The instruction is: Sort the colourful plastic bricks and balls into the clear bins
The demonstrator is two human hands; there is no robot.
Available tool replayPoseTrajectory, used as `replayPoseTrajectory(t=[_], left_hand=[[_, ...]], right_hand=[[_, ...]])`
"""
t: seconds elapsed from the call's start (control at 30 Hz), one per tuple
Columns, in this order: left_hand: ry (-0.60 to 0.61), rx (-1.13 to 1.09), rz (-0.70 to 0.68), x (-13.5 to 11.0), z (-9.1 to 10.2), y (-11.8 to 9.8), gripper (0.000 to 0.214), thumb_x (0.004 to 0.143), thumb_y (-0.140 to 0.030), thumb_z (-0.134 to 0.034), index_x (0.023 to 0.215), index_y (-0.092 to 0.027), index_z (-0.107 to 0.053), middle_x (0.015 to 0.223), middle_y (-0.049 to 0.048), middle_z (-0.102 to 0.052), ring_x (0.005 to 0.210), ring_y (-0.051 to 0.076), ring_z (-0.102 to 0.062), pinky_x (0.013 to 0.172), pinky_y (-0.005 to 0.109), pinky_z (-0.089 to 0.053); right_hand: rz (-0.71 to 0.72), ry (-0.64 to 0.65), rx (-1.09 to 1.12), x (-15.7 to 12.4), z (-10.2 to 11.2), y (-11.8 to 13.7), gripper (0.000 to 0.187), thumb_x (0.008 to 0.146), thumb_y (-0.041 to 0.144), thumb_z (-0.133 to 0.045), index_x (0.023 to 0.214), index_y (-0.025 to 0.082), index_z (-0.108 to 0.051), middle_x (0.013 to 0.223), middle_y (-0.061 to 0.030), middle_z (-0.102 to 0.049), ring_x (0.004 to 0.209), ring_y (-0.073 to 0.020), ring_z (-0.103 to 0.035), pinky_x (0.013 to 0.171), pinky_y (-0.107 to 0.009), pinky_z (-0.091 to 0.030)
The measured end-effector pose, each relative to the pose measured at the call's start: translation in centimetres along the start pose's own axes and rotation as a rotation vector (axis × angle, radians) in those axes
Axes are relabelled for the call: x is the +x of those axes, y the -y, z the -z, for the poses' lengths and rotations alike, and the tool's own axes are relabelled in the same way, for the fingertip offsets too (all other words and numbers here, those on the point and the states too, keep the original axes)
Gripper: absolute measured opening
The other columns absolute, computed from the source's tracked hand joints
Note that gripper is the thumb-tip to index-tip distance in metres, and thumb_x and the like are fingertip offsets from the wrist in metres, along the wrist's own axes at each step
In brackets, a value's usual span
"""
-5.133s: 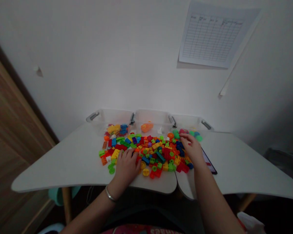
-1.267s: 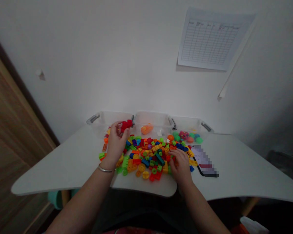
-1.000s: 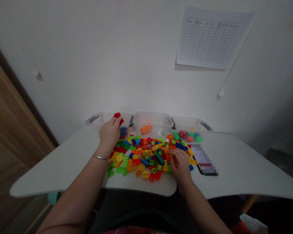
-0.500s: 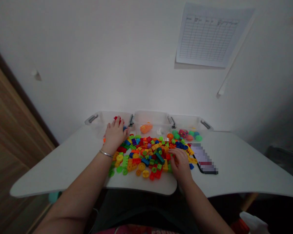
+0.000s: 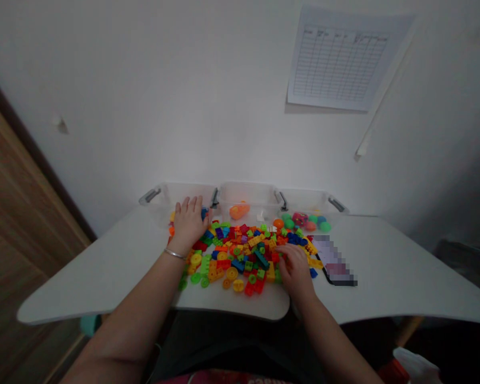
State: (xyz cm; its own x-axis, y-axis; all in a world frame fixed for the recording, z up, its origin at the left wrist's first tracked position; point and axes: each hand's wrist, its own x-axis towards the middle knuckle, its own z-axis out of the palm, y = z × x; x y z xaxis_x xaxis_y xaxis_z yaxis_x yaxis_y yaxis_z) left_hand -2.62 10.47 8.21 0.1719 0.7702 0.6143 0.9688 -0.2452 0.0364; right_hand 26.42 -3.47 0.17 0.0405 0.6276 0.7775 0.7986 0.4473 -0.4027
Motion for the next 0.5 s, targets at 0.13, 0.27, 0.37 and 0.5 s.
replayPoseTrajectory(t=[0.13,0.27,0.37,0.5], left_hand=[[0.020,-0.031,-0.009,-0.3,0.4,-0.2,0.057,0.087,-0.036,-0.043,0.139,-0.012,-0.044,0.144,0.0171,-0.047,0.136,0.036,-0.036,0.111,0.060,-0.023],[-0.017,-0.118,-0.104,-1.5,0.9,-1.3,0.041,0.088,-0.029,-0.043,0.125,-0.021,-0.059,0.139,0.0104,-0.053,0.133,0.032,-0.038,0.109,0.058,-0.028],[-0.037,-0.200,-0.236,-2.4,1.2,-2.4,0.032,0.088,-0.025,-0.045,0.110,-0.025,-0.068,0.129,0.0055,-0.061,0.130,0.030,-0.040,0.109,0.052,-0.032],[0.027,-0.274,-0.324,-2.9,0.9,-3.2,0.030,0.087,-0.021,-0.048,0.107,-0.024,-0.070,0.116,0.0079,-0.066,0.124,0.030,-0.045,0.107,0.051,-0.035]], right_hand=[[-0.003,-0.004,-0.001,0.0,0.0,0.1,0.025,0.083,0.014,-0.047,0.099,0.023,-0.065,0.099,-0.0067,-0.068,0.100,-0.0248,-0.060,0.091,-0.047,-0.047],[-0.001,0.004,-0.005,0.0,0.0,0.1,0.025,0.084,0.013,-0.047,0.099,0.023,-0.064,0.099,-0.0069,-0.068,0.100,-0.0250,-0.059,0.090,-0.047,-0.047],[0.000,0.011,-0.008,0.0,0.0,0.1,0.024,0.084,0.013,-0.047,0.099,0.022,-0.064,0.099,-0.0068,-0.068,0.100,-0.0248,-0.058,0.090,-0.047,-0.047],[0.000,0.013,-0.013,-0.1,-0.1,0.0,0.023,0.085,0.014,-0.047,0.099,0.022,-0.063,0.100,-0.0069,-0.068,0.100,-0.0245,-0.058,0.090,-0.046,-0.047]])
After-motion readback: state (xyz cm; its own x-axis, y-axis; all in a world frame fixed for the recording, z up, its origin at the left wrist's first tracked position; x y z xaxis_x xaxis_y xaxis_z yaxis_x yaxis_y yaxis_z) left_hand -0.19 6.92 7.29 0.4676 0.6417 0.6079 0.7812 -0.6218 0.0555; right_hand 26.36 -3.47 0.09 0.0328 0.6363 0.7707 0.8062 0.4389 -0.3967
